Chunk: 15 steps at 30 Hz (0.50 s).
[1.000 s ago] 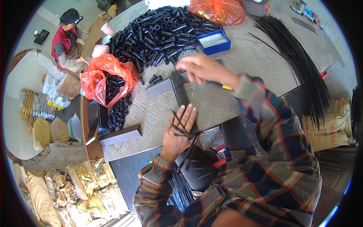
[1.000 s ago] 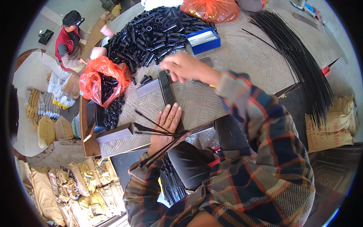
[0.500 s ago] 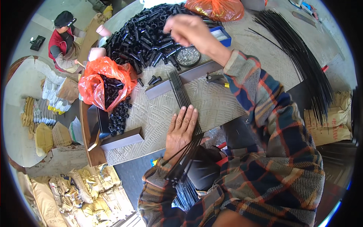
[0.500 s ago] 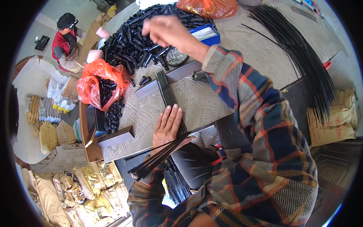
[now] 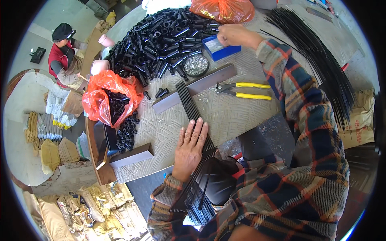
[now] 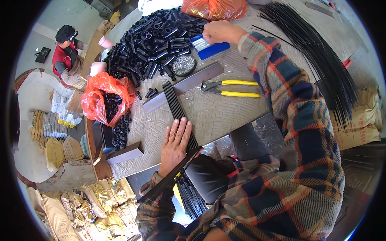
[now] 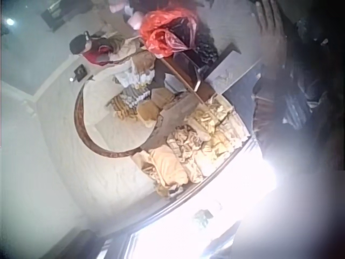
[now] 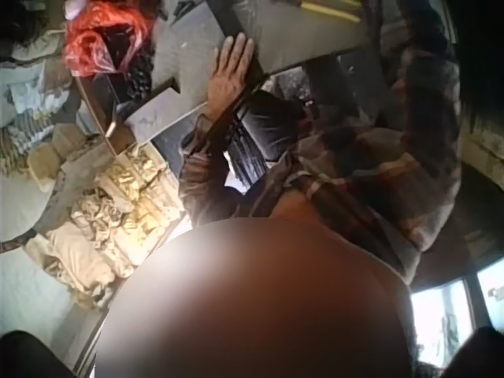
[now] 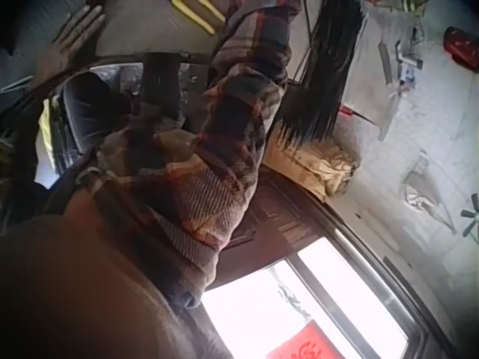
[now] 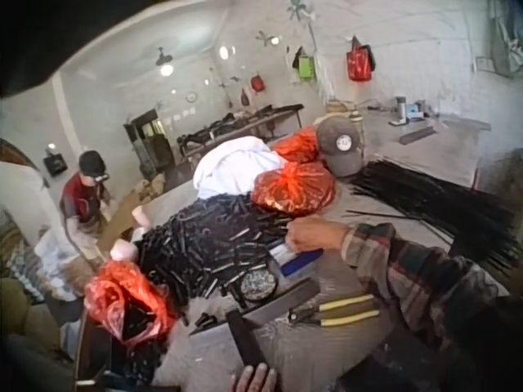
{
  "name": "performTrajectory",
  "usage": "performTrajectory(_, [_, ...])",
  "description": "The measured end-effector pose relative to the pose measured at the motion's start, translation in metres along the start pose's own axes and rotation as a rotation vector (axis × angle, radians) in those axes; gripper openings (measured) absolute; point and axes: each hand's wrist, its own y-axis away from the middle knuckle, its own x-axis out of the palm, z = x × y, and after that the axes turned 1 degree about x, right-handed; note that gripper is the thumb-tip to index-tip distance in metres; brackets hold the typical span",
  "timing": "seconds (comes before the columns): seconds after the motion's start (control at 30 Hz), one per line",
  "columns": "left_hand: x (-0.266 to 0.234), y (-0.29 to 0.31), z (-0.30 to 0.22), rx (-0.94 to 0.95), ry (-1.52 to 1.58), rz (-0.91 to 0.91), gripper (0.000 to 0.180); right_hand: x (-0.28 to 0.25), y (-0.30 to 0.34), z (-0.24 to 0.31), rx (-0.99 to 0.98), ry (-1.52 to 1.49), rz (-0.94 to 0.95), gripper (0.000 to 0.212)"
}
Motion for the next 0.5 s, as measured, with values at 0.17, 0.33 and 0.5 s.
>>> performTrajectory(0.17, [-0.005, -0.003, 0.002, -0.066, -0.051, 0.079, 0.074, 0.014, 0.007, 0.001, -0.114, -0.034, -0.308, 0.007])
performTrajectory(0.33, [-0.012, -0.005, 0.004, -0.047, 0.098, 0.057, 0.081, 0.009, 0.000, 0.001, -0.049, -0.056, -0.096, 0.005])
performTrajectory(0.5, [-0.005, -0.004, 0.001, -0.053, 0.076, 0.016, 0.075, 0.007, 0.008, 0.026, -0.002, 0.060, -0.344, 0.008])
